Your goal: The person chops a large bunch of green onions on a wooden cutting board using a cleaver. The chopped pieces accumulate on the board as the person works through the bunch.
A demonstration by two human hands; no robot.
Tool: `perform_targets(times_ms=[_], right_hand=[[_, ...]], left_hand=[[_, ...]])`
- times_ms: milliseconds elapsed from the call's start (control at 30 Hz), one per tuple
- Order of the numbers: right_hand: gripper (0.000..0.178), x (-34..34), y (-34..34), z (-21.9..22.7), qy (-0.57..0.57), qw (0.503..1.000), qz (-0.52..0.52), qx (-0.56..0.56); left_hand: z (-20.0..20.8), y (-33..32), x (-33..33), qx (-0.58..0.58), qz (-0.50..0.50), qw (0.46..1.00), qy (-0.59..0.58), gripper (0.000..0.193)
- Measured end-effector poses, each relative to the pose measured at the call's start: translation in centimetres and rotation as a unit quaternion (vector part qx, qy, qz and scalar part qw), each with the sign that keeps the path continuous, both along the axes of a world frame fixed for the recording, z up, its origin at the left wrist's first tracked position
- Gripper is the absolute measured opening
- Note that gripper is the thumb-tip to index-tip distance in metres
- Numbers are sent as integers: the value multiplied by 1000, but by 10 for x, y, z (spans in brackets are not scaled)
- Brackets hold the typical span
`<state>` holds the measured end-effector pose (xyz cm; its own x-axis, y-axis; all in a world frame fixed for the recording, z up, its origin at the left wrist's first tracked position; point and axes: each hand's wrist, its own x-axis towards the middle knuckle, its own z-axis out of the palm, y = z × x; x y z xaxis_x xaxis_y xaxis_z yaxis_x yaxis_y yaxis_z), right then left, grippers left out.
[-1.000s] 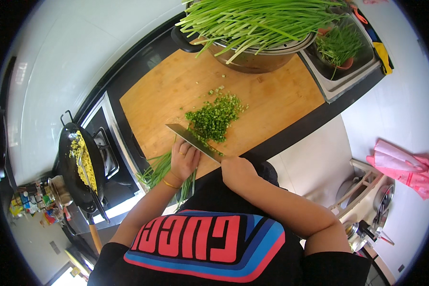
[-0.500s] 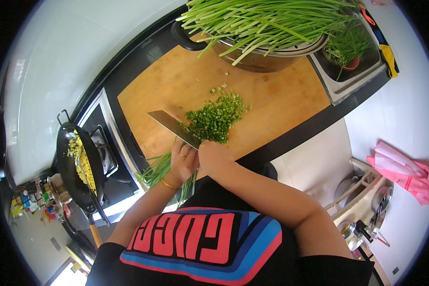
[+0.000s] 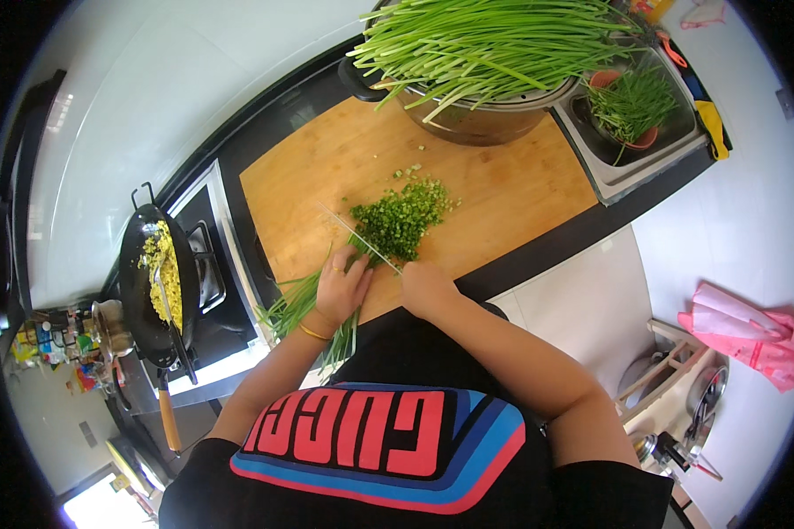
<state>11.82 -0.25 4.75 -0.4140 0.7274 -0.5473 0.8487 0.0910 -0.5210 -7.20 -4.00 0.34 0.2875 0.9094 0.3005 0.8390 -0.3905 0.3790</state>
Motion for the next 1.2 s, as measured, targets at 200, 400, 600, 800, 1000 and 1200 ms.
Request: perform_targets(times_ms=[200, 400, 600, 800, 1000, 1200], right_hand=[[17, 0, -2, -1, 7, 999, -40, -9], [17, -1, -4, 4, 12, 999, -39, 7], [17, -3, -7, 1, 8, 999, -34, 30], [18, -5, -7, 4, -14, 999, -22, 21], [17, -7, -7, 4, -25, 999, -22, 11], [17, -7, -7, 3, -20, 1000, -12, 18]], left_hand=[[14, -1, 11, -61, 54, 996, 25, 43], [28, -8, 5, -5, 25, 998, 52, 56], [25, -18, -6, -37, 90, 992, 87, 66], [-4, -25, -9, -42, 68, 993, 90, 56], [-2, -23, -6, 2, 52, 995, 87, 50], [-14, -23, -4, 33, 59, 992, 106, 47]])
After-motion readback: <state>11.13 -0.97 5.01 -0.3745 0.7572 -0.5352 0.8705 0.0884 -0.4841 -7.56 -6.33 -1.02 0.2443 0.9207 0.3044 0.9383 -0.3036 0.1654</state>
